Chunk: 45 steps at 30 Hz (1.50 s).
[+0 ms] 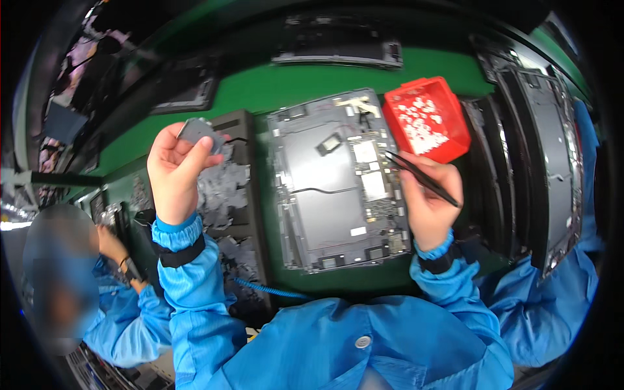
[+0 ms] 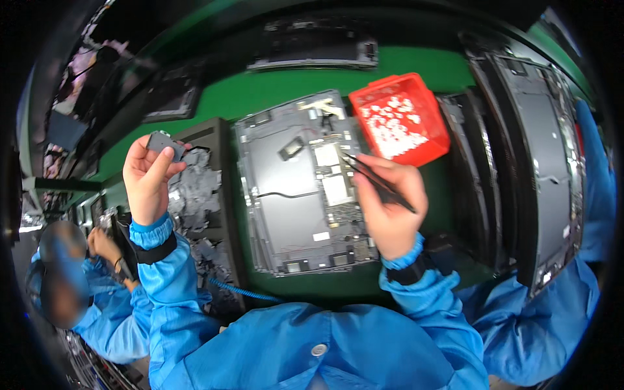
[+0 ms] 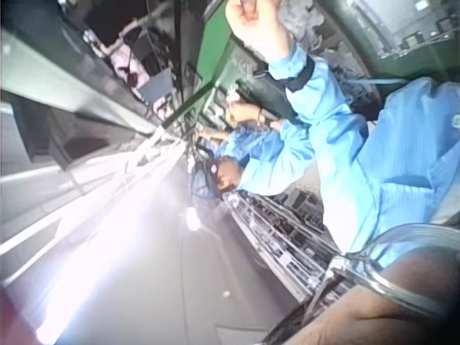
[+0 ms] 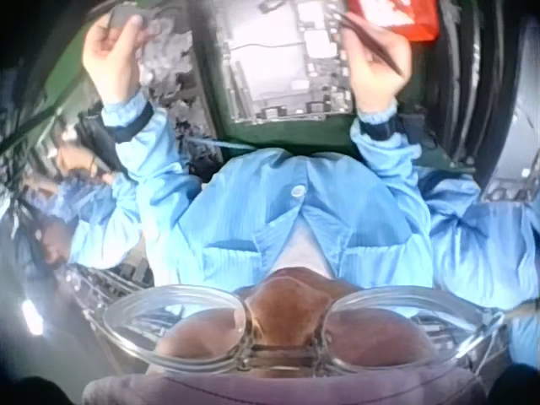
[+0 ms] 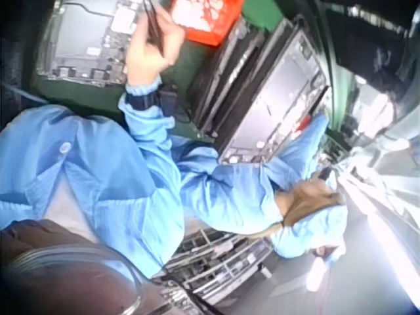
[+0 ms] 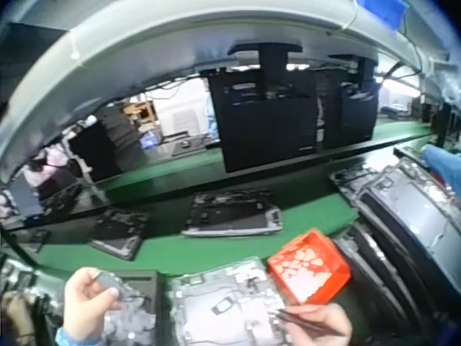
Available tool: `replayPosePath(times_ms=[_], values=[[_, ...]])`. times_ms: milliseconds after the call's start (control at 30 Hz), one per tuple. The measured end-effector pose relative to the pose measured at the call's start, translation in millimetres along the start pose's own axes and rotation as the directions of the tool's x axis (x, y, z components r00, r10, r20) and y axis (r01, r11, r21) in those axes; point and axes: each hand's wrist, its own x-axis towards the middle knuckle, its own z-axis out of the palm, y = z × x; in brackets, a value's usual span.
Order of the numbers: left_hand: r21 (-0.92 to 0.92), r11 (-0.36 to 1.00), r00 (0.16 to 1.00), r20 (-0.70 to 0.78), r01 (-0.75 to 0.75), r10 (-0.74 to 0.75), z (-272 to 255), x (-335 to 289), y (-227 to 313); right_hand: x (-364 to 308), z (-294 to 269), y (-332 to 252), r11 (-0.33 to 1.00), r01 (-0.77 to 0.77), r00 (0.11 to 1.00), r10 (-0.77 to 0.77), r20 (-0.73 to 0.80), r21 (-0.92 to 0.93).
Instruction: The person assembles internal components of an electronic device by placing a circuit board, a ribbon cable, and a plastic mounting bracket into an electronic chassis, then securing them with screws. The person uses tweezers to manipulate the small components.
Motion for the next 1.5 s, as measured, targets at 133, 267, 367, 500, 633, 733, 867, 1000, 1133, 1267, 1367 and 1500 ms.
replayPosePath(times_ms=[133,267,367,500,633,733,867,1000,1133,1267,1367,1500], values=[[-0.156,0.982,0.969,0.238,0.104,-0.065,89,6,3,5,7,11,0.989,0.089,0.996,-0.087,0.024,-0.114],[-0.243,0.936,0.916,0.372,0.253,-0.151,147,17,-25,4,3,16,0.952,0.159,0.985,-0.169,-0.016,-0.263],[-0.265,0.928,0.917,0.367,0.261,-0.153,164,23,-40,10,7,20,0.935,0.231,0.973,-0.228,0.043,-0.268],[-0.276,0.927,0.939,0.299,0.255,-0.170,168,26,-51,12,5,23,0.930,0.228,0.974,-0.217,0.071,-0.289],[-0.255,0.933,0.936,0.306,0.255,-0.172,170,25,-51,15,3,22,0.891,0.278,0.961,-0.251,0.121,-0.360],[-0.243,0.938,0.937,0.306,0.248,-0.168,170,25,-51,13,3,23,0.891,0.259,0.966,-0.233,0.114,-0.372],[-0.264,0.939,0.939,0.317,0.221,-0.132,168,24,-52,7,6,25,0.979,0.106,0.993,-0.114,-0.039,-0.177],[-0.268,0.935,0.939,0.312,0.233,-0.144,167,23,-52,8,3,27,0.977,0.113,0.993,-0.114,0.008,-0.181],[-0.266,0.936,0.938,0.315,0.232,-0.144,168,23,-53,11,2,27,0.957,0.191,0.981,-0.181,0.063,-0.220],[-0.256,0.937,0.935,0.321,0.236,-0.148,168,23,-53,13,2,24,0.931,0.240,0.971,-0.223,0.091,-0.275],[-0.248,0.941,0.934,0.328,0.230,-0.142,168,23,-53,14,2,23,0.899,0.284,0.959,-0.260,0.116,-0.332],[-0.226,0.950,0.936,0.326,0.213,-0.132,168,23,-54,13,3,20,0.894,0.213,0.977,-0.204,0.066,-0.394]])
